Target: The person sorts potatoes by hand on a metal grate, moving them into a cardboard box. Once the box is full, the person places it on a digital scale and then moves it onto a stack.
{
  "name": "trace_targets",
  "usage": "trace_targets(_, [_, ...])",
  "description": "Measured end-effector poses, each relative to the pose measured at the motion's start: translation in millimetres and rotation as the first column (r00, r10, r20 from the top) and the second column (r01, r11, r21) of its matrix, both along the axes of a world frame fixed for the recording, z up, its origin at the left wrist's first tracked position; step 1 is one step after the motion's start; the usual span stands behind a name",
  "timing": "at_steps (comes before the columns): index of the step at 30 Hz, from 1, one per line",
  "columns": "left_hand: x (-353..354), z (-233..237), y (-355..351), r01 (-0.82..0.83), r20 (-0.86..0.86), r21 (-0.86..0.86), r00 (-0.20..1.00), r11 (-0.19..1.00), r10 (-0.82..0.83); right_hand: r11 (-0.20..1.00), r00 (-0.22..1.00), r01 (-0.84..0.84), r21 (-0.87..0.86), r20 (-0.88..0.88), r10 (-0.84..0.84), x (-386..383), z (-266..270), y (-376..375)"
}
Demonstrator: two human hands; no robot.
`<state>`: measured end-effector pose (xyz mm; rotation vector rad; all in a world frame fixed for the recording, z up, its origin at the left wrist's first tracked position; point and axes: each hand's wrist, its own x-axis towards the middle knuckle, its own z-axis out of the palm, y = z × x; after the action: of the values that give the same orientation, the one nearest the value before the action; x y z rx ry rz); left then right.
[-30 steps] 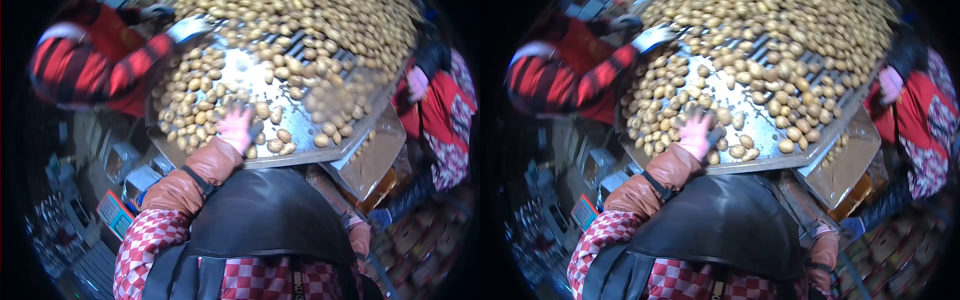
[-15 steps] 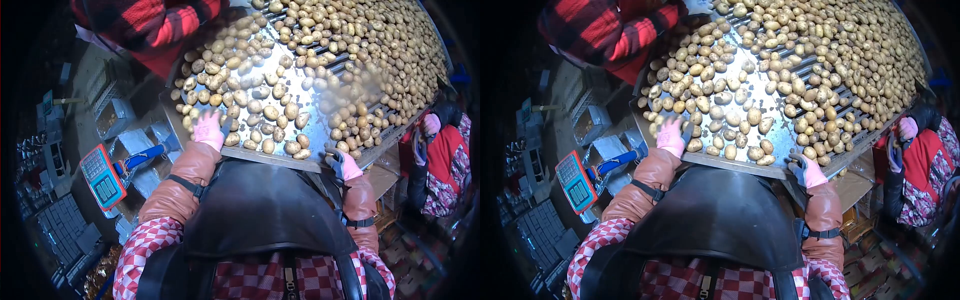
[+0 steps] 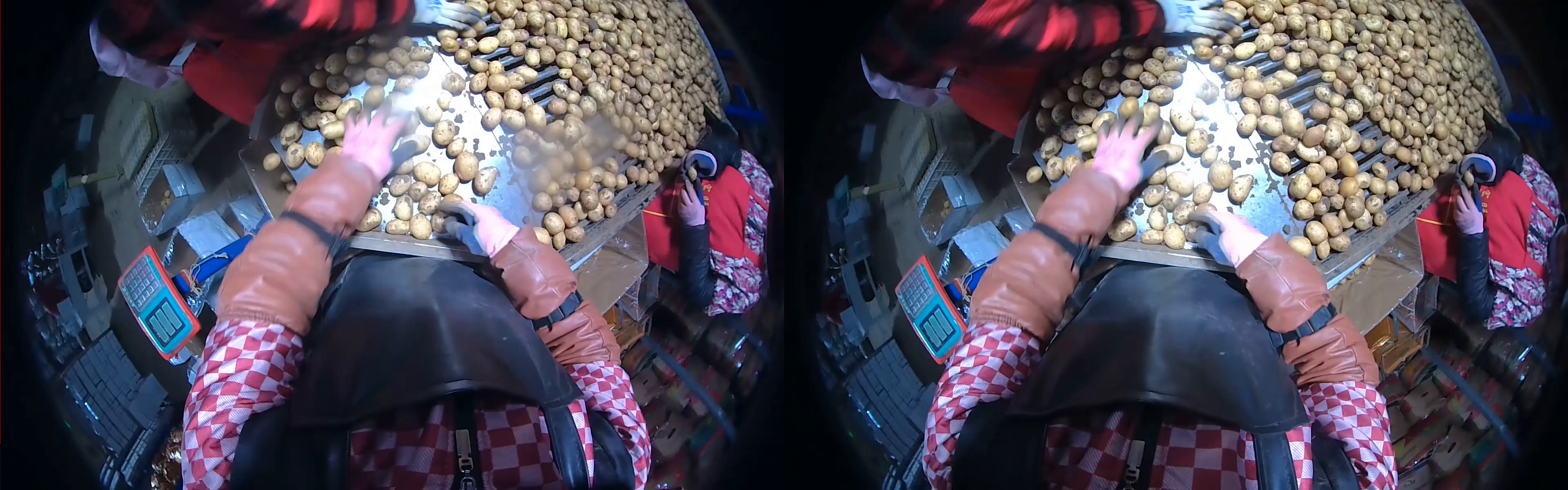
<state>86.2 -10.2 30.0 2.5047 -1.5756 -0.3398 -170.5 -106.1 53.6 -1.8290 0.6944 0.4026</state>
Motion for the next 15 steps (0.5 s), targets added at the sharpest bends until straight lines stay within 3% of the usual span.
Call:
trace_targets(1, [2.3, -8.1, 21.2, 0.082, -0.008, -0.001, 0.997, 0.997, -0.082, 0.996, 0.997, 0.076, -0.045, 0.023, -0.075, -7.5, -1.9, -1.9])
trace_targets(3, [-1.8, -5.3, 56.7, -0.002, -0.009, -0.066, 1.0, 0.998, 0.001, 0.907, 0.963, 0.261, -0.33, 0.027, -0.267, -11.1, -3.6, -21.8])
trace_targets(5, [-15.0, -22.5, 76.1, -0.298, -0.034, -0.2, 0.954, 0.933, 0.298, 0.761, 0.961, 0.242, -0.602, 0.039, -0.275, -1.4, -1.0, -52.8])
trace_targets(6, [-25.3, -14.3, 76.0, -0.32, -0.004, -0.133, 0.947, 0.938, 0.322, 0.714, 0.979, 0.132, -0.687, -0.02, -0.201, 9.7, -0.5, -59.3])
trace_targets(7, [-37.7, -6.7, 72.0, -0.216, -0.013, -0.051, 0.976, 0.975, 0.216, 0.651, 0.988, 0.024, -0.759, -0.08, -0.13, 23.7, 1.1, -62.3])
trace_targets(9, [-57.2, -10.0, 64.7, 0.169, -0.031, -0.172, 0.984, 0.97, -0.177, 0.666, 0.936, -0.24, -0.707, -0.35, -0.034, 57.6, -2.6, -53.5])
trace_targets(10, [-50.0, -13.6, 69.2, 0.158, -0.02, -0.161, 0.986, 0.974, -0.164, 0.666, 0.949, -0.202, -0.718, -0.311, -0.048, 64.6, -22.5, -50.2])
trace_targets(12, [-35.6, -19.7, 76.3, 0.374, 0.142, -0.16, 0.925, 0.914, -0.353, 0.698, 0.982, -0.088, -0.71, -0.178, -0.058, 63.8, -32.3, -47.8])
trace_targets(13, [-27.5, -0.4, 78.5, 0.134, -0.059, -0.178, 0.987, 0.975, -0.147, 0.727, 0.994, -0.005, -0.686, -0.082, -0.07, 57.2, -21.4, -48.1])
trace_targets(15, [-12.6, -16.0, 96.7, 0.023, 0.106, -0.152, 0.994, 0.988, -0.007, 0.641, 0.974, 0.219, -0.736, 0.203, -0.101, 21.9, -21.7, -53.6])
